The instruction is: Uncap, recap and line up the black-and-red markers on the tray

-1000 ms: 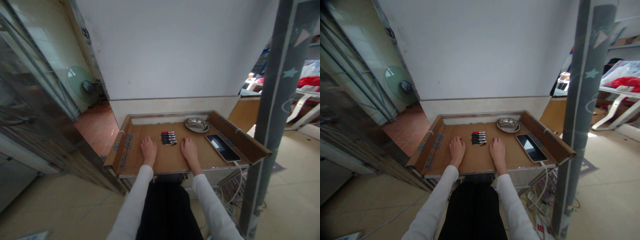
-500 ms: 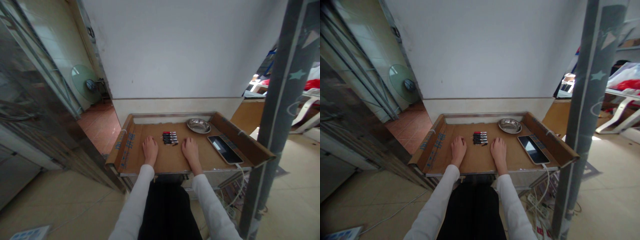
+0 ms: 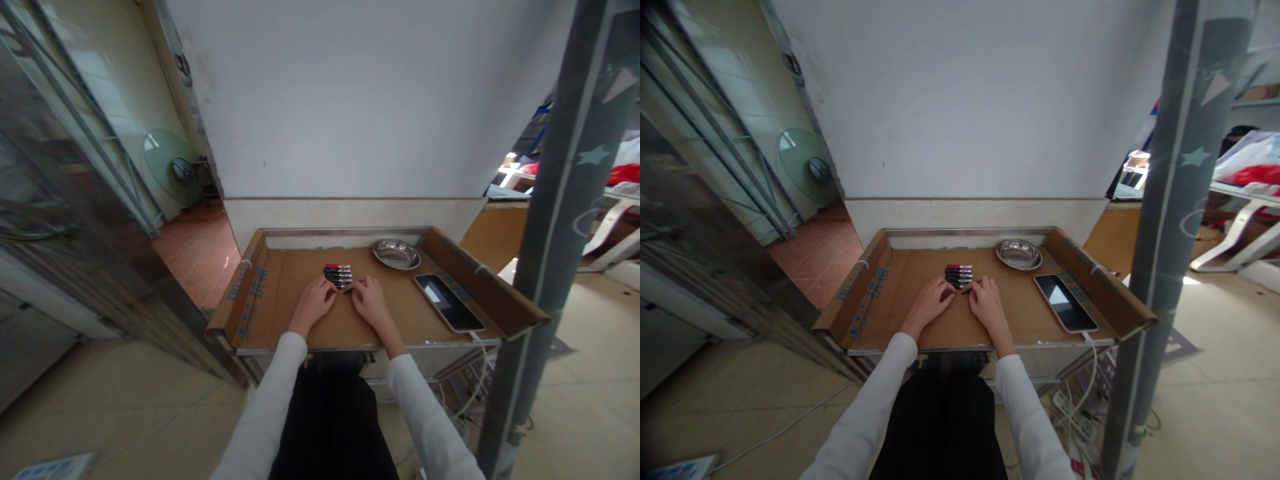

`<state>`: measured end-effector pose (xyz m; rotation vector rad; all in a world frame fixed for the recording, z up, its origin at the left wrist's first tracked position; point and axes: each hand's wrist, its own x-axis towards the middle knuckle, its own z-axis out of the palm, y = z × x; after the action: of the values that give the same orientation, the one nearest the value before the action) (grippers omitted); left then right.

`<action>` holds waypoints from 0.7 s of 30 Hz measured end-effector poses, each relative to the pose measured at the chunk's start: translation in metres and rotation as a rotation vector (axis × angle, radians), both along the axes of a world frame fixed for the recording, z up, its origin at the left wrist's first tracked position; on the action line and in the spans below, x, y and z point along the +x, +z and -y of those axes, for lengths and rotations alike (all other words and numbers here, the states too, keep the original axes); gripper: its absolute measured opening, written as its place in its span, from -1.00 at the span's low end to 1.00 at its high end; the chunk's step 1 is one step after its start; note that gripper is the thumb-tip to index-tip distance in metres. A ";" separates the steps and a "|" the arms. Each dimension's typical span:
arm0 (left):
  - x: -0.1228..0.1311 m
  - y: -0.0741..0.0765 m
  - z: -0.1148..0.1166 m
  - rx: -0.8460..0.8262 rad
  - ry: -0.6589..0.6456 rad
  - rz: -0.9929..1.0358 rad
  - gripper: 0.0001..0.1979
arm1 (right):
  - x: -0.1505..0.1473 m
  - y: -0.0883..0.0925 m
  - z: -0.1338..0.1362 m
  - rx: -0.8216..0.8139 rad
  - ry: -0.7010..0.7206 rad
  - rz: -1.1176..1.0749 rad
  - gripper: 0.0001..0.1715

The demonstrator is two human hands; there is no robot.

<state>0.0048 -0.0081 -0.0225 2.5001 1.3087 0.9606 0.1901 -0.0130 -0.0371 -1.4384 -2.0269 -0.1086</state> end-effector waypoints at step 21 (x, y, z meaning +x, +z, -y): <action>0.003 0.002 -0.004 0.051 0.018 0.072 -0.92 | -0.003 0.005 0.003 0.076 0.057 -0.048 -0.78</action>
<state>0.0082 -0.0045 -0.0200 2.4698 1.3031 1.0914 0.1873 -0.0162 -0.0320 -1.3233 -2.0012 -0.1248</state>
